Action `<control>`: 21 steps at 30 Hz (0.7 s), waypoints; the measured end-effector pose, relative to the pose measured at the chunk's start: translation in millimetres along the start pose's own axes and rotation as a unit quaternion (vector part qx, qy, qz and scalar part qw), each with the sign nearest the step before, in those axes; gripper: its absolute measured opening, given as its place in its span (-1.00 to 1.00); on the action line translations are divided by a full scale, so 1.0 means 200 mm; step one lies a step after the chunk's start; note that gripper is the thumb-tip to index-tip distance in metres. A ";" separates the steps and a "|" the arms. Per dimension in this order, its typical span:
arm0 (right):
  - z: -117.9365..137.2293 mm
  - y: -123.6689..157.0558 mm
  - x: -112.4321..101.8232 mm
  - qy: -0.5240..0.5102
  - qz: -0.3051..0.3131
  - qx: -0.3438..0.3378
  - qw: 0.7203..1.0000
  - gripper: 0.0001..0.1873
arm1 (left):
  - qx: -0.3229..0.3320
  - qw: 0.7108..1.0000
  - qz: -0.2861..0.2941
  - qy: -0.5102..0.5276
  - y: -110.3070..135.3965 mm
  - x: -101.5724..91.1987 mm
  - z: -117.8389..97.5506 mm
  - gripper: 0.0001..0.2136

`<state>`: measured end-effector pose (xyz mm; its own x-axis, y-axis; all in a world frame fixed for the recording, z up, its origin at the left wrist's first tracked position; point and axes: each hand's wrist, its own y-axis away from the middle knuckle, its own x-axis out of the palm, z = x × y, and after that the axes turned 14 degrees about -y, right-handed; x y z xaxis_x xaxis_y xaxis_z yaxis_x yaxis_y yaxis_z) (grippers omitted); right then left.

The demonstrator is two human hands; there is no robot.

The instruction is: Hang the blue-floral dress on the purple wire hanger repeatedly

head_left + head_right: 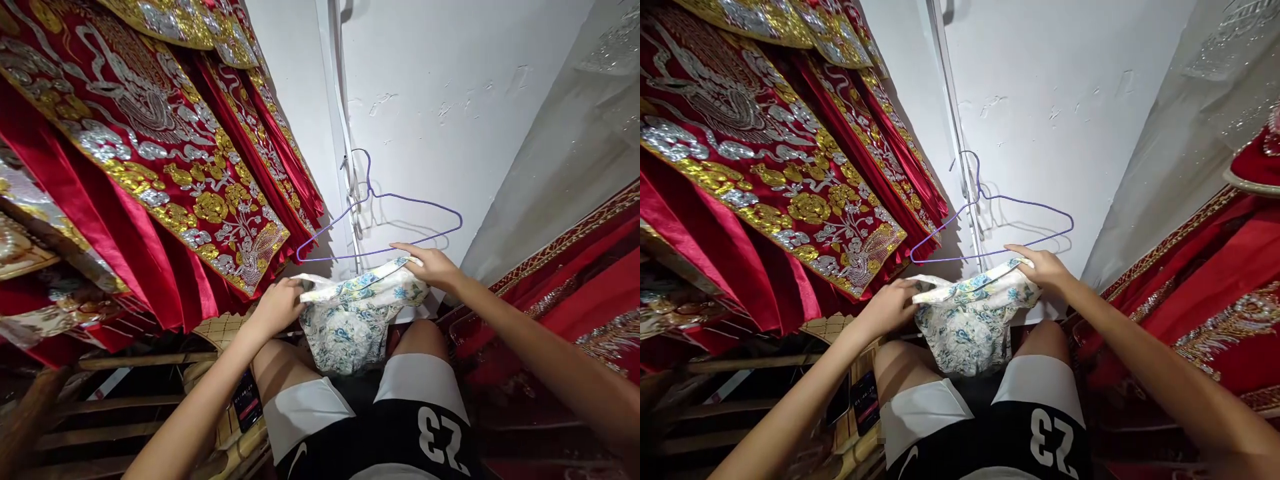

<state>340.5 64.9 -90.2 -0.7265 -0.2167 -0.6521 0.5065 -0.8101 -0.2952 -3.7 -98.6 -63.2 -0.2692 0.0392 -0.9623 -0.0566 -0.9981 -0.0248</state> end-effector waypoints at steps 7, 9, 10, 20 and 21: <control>0.05 0.05 -0.09 0.003 -0.022 -0.003 1.000 -0.51 | 0.021 0.979 -0.198 0.030 -0.15 -0.18 0.02 -0.78; 0.09 0.06 -0.07 -0.010 -0.008 -0.011 1.000 -0.54 | 0.068 0.967 -0.229 0.087 -0.22 -0.24 0.01 -0.79; 0.11 0.06 -0.06 -0.021 0.003 -0.015 1.000 -0.54 | 0.088 0.960 -0.237 0.124 -0.25 -0.26 0.00 -0.79; 0.15 0.10 -0.27 -0.073 -0.101 0.017 0.992 0.05 | 0.049 0.864 -0.162 0.475 -0.45 -0.35 0.09 -0.71; 0.12 0.07 -0.32 -0.097 -0.138 0.012 0.986 0.00 | 0.042 0.846 -0.125 0.516 -0.46 -0.36 0.12 -0.72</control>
<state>383.4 54.0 -35.2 -0.9114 -0.0835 -0.4031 0.2672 -0.8649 -0.4250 -2.1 -7.9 14.7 0.7425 0.1432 -0.6543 -0.0673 -0.9560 -0.2856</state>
